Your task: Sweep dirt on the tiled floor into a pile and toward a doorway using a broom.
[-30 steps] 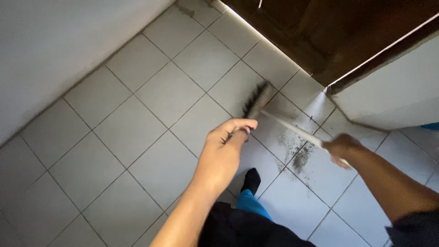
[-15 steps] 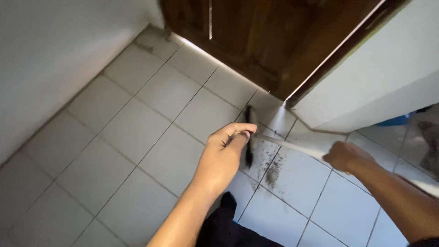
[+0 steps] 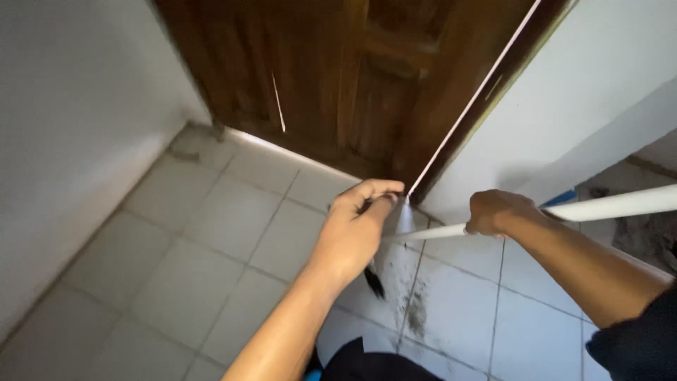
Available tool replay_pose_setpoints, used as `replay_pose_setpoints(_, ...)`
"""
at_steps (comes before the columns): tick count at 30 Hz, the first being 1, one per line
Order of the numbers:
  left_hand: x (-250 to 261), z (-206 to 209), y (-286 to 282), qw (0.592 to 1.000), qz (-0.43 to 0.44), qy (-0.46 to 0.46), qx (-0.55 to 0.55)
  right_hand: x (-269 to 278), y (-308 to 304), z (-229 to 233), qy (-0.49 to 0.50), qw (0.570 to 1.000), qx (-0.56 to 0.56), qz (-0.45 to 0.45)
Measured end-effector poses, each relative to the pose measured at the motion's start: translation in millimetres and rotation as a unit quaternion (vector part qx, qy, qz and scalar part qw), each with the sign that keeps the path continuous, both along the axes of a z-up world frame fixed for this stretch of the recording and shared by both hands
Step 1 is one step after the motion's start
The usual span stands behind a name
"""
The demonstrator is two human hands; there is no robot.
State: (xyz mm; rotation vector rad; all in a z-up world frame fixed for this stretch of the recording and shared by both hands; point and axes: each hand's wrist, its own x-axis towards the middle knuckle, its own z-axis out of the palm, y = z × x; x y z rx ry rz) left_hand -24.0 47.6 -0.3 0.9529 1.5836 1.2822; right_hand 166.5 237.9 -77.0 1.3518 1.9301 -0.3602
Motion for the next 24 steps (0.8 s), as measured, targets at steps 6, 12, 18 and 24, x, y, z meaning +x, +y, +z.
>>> replay_pose_setpoints(6, -22, 38, 44, 0.998, -0.057, 0.015, -0.004, -11, 28, 21, -0.025, 0.999, 0.036, 0.003)
replay_pose_setpoints(12, -24, 67, 92, 0.993, -0.098, 0.049, 0.049, -20, 49, 80, -0.025, 0.998, 0.059, 0.000)
replay_pose_setpoints(18, -8, 99, 140, 0.989, -0.105, 0.072, 0.077, -15, 91, 109, -0.031, 0.996, 0.069, 0.047)
replay_pose_setpoints(24, 9, 113, 199, 0.983, -0.085, 0.110, 0.122, -6, 131, 116, -0.015, 0.995, 0.063, 0.076)
